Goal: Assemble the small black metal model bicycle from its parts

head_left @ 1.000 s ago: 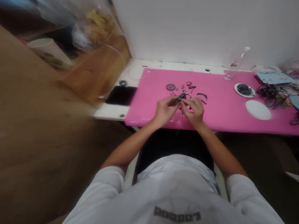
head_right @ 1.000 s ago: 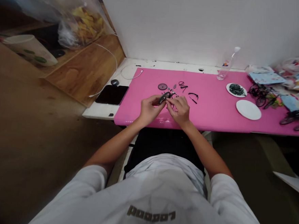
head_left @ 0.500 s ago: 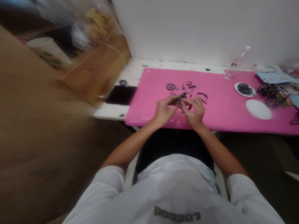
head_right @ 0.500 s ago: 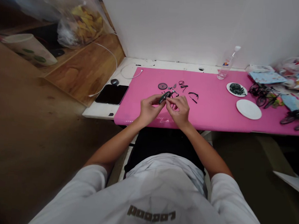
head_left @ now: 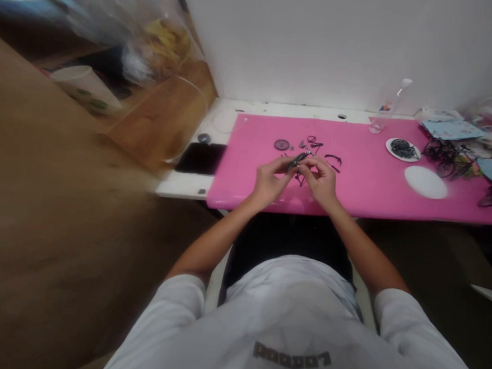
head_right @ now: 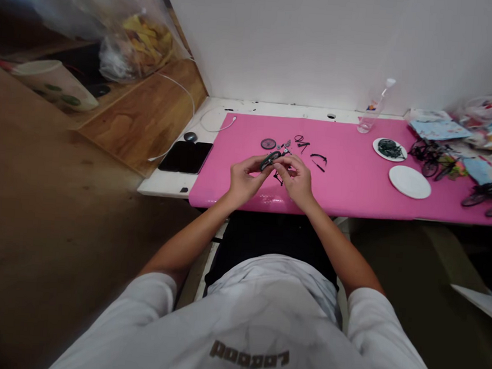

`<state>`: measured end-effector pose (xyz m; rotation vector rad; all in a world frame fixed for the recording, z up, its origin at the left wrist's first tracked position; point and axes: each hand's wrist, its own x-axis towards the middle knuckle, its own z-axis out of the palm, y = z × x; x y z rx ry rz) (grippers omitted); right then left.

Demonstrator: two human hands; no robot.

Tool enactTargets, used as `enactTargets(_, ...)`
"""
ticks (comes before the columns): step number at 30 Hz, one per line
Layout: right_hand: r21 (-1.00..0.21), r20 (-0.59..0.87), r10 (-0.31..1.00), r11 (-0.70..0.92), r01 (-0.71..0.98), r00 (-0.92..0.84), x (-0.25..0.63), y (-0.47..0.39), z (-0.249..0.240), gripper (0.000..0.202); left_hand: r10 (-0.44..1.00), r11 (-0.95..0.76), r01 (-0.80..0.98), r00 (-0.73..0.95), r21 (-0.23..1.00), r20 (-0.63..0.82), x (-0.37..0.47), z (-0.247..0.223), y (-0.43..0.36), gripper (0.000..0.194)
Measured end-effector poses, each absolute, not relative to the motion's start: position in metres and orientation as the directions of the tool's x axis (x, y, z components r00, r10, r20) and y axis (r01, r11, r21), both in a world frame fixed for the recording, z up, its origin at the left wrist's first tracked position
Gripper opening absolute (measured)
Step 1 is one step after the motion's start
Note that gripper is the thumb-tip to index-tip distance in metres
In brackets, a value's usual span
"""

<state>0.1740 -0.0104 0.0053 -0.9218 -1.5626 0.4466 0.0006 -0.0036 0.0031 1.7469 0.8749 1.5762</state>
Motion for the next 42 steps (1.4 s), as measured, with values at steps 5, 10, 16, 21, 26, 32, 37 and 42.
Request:
enactTargets(5,-0.742,0.637,0.771,0.612,0.273,0.001,0.172,-0.014,0.007,0.037,0.817,-0.576,0.071,0.057,0.814,0.573,0.001,0.005,-0.006,0.039)
enactTargets(10,-0.68,0.689,0.723,0.623,0.387,0.049,0.169,-0.018,0.0,0.031,0.827,-0.562,0.09,0.049,0.822,0.56,0.004,0.003,-0.008,0.039)
enactTargets(16,-0.667,0.707,0.703,0.626,0.404,0.078,0.167,-0.017,-0.011,0.027,0.819,-0.573,0.097,0.034,0.814,0.573,0.01,-0.002,-0.01,0.037)
enactTargets(21,-0.739,0.64,0.765,0.586,0.332,0.072,0.168,-0.013,-0.012,0.034,0.803,-0.594,0.131,0.035,0.793,0.595,0.01,-0.005,-0.007,0.037)
enactTargets(26,-0.774,0.607,0.792,0.568,0.28,0.073,0.168,-0.011,-0.011,0.036,0.788,-0.613,0.117,0.028,0.781,0.615,0.01,-0.007,-0.006,0.034)
enactTargets(32,-0.66,0.706,0.707,0.637,0.398,0.038,0.169,-0.014,-0.011,0.026,0.819,-0.573,0.057,0.033,0.817,0.572,0.012,-0.009,-0.006,0.034)
enactTargets(37,-0.471,0.802,0.595,0.676,0.566,-0.044,0.174,-0.012,-0.012,0.023,0.863,-0.504,-0.027,0.025,0.863,0.505,0.015,-0.017,-0.002,0.036)
enactTargets(42,-0.481,0.791,0.61,0.662,0.575,-0.04,0.174,-0.011,-0.016,0.029,0.88,-0.474,-0.035,0.029,0.88,0.475,0.017,-0.021,-0.001,0.036)
